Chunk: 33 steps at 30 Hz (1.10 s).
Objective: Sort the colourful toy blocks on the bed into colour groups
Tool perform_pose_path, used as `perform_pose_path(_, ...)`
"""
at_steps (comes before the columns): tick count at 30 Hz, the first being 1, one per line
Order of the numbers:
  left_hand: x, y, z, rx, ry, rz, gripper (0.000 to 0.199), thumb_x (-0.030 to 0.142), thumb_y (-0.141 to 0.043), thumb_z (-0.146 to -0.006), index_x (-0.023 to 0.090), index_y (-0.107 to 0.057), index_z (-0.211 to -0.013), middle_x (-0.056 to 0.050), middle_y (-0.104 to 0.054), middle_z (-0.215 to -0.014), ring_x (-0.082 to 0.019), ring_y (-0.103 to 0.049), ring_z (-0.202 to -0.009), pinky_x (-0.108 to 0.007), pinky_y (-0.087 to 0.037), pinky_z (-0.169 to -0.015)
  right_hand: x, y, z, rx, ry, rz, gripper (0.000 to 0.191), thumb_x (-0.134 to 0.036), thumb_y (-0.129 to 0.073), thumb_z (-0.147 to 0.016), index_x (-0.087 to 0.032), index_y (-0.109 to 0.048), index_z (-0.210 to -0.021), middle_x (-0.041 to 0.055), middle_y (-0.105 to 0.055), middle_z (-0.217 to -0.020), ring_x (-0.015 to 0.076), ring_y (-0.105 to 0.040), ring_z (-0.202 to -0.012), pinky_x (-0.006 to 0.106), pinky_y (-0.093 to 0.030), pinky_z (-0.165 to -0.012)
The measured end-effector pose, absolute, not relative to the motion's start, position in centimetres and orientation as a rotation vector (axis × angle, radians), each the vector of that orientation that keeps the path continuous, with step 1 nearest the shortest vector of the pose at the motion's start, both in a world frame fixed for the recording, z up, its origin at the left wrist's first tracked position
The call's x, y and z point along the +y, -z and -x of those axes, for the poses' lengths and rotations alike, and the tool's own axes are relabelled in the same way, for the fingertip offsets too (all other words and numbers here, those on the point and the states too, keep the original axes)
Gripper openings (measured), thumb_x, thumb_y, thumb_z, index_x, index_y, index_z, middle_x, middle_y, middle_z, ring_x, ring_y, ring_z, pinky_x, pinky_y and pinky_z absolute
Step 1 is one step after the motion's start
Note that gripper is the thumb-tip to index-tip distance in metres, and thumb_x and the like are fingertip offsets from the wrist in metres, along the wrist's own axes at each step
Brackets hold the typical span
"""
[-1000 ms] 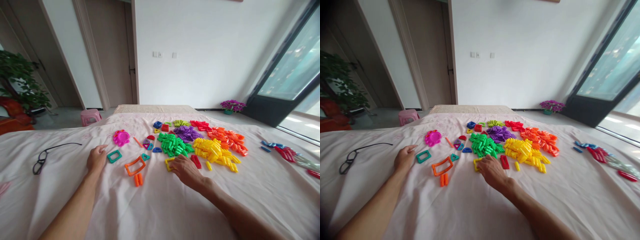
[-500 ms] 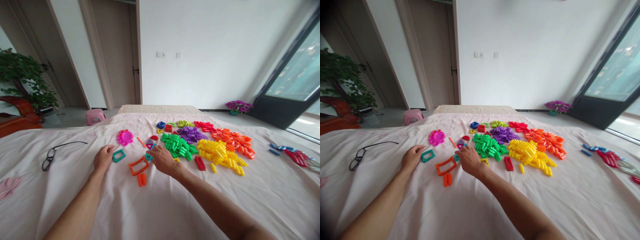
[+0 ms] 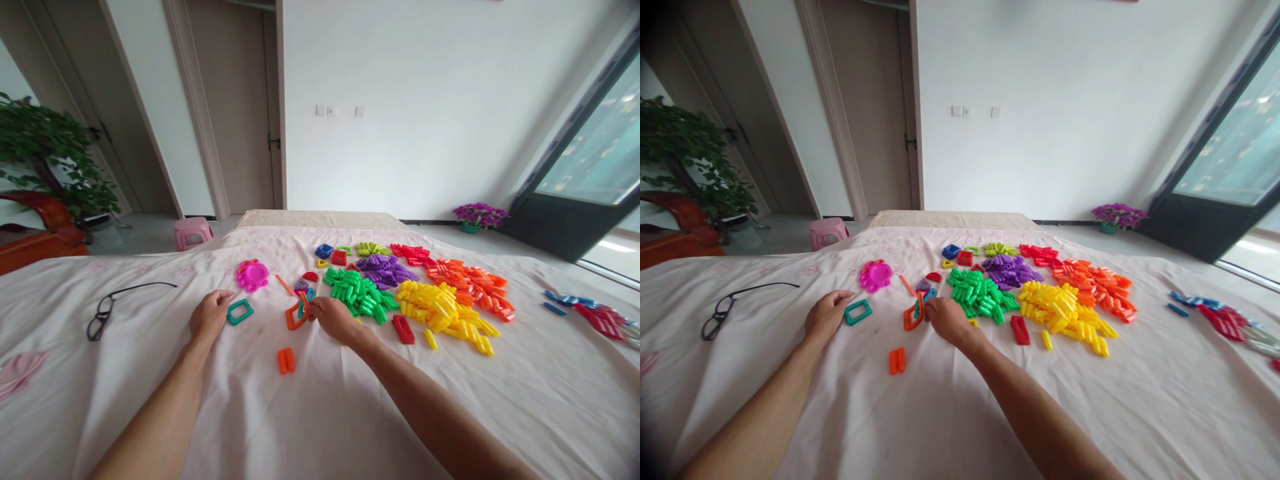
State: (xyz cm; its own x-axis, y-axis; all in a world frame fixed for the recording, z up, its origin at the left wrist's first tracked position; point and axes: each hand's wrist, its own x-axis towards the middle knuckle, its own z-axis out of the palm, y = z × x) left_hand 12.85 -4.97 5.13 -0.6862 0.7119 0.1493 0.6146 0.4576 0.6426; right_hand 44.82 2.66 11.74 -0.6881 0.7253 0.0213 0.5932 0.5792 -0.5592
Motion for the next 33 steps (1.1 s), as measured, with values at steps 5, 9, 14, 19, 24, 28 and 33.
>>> perform_pose_path(5, -5.0, -5.3, -13.0, 2.569, -1.011, -1.181, 0.03, 0.042, -0.052, -0.086, 0.029, -0.072, -0.105, -0.003, -0.076, -0.109, -0.026, -0.068, -0.089, -0.031, -0.044, -0.07, 2.4, -12.0, -45.3, -2.461, -0.958, 1.064, 0.033, -0.019, -0.038, -0.095, -0.016, -0.071, -0.093, 0.0043, -0.075, -0.09, 0.0145, -0.067, -0.08, 0.022, -0.046, -0.073)
perform_pose_path(9, -4.9, -5.3, -13.1, 2.568, -1.001, -1.206, 0.03, 0.039, -0.051, -0.086, 0.029, -0.073, -0.104, -0.003, -0.076, -0.107, -0.025, -0.067, -0.089, -0.031, -0.044, -0.071, 0.7, -13.9, -45.7, -2.658, -0.408, 1.255, 0.028, -0.022, -0.043, -0.093, -0.018, -0.07, -0.1, 0.01, -0.074, -0.095, 0.0216, -0.069, -0.086, 0.028, -0.044, -0.073)
perform_pose_path(14, -5.0, -5.7, -13.4, 2.529, -0.992, -1.245, 0.03, 0.04, -0.05, -0.086, 0.027, -0.072, -0.102, -0.004, -0.075, -0.106, -0.024, -0.067, -0.09, -0.03, -0.043, -0.071, 0.2, -16.3, -46.6, -2.712, -0.125, 1.355, 0.031, -0.023, -0.038, -0.096, -0.019, -0.069, -0.102, 0.0124, -0.073, -0.089, 0.0248, -0.07, -0.083, 0.03, -0.042, -0.07)
perform_pose_path(19, -4.9, -6.4, -13.2, 2.373, -0.983, -1.326, 0.028, 0.047, -0.062, -0.078, 0.026, -0.074, -0.091, -0.003, -0.076, -0.094, -0.022, -0.067, -0.087, -0.027, -0.045, -0.07, 1.4, -16.0, -48.3, -2.664, -0.333, 1.289, 0.035, -0.026, -0.037, -0.1, -0.024, -0.068, -0.117, 0.0075, -0.075, -0.096, 0.0207, -0.07, -0.086, 0.026, -0.041, -0.068)
perform_pose_path(24, -4.6, -6.6, -12.4, 2.204, -1.006, -1.327, 0.026, 0.034, -0.077, -0.06, 0.022, -0.073, -0.083, -0.001, -0.074, -0.08, -0.021, -0.067, -0.079, -0.026, -0.047, -0.067, 1.2, -15.1, -49.3, -2.66, -0.134, 1.366, 0.034, -0.026, -0.041, -0.099, -0.022, -0.069, -0.116, 0.0101, -0.074, -0.094, 0.0236, -0.069, -0.088, 0.028, -0.042, -0.07)
perform_pose_path(28, -4.4, -6.4, -12.0, 2.115, -1.087, -1.281, 0.021, 0.033, -0.076, -0.06, 0.022, -0.07, -0.076, -0.001, -0.071, -0.074, -0.02, -0.065, -0.076, -0.027, -0.047, -0.067, 0.8, -14.9, -49.4, -2.605, -0.159, 1.292, 0.034, -0.027, -0.043, -0.098, -0.024, -0.07, -0.119, 0.0091, -0.074, -0.094, 0.0229, -0.068, -0.089, 0.028, -0.044, -0.072)
perform_pose_path(33, -3.9, -6.5, -13.0, 1.905, -1.242, -1.213, 0.04, 0.047, -0.071, -0.067, 0.016, -0.068, -0.091, -0.005, -0.071, -0.081, -0.019, -0.065, -0.076, -0.028, -0.047, -0.068, 0.9, -14.5, -49.0, -2.458, -0.511, 1.08, 0.037, -0.029, -0.042, -0.098, -0.025, -0.068, -0.124, 0.0042, -0.076, -0.1, 0.0182, -0.07, -0.086, 0.024, -0.046, -0.073)
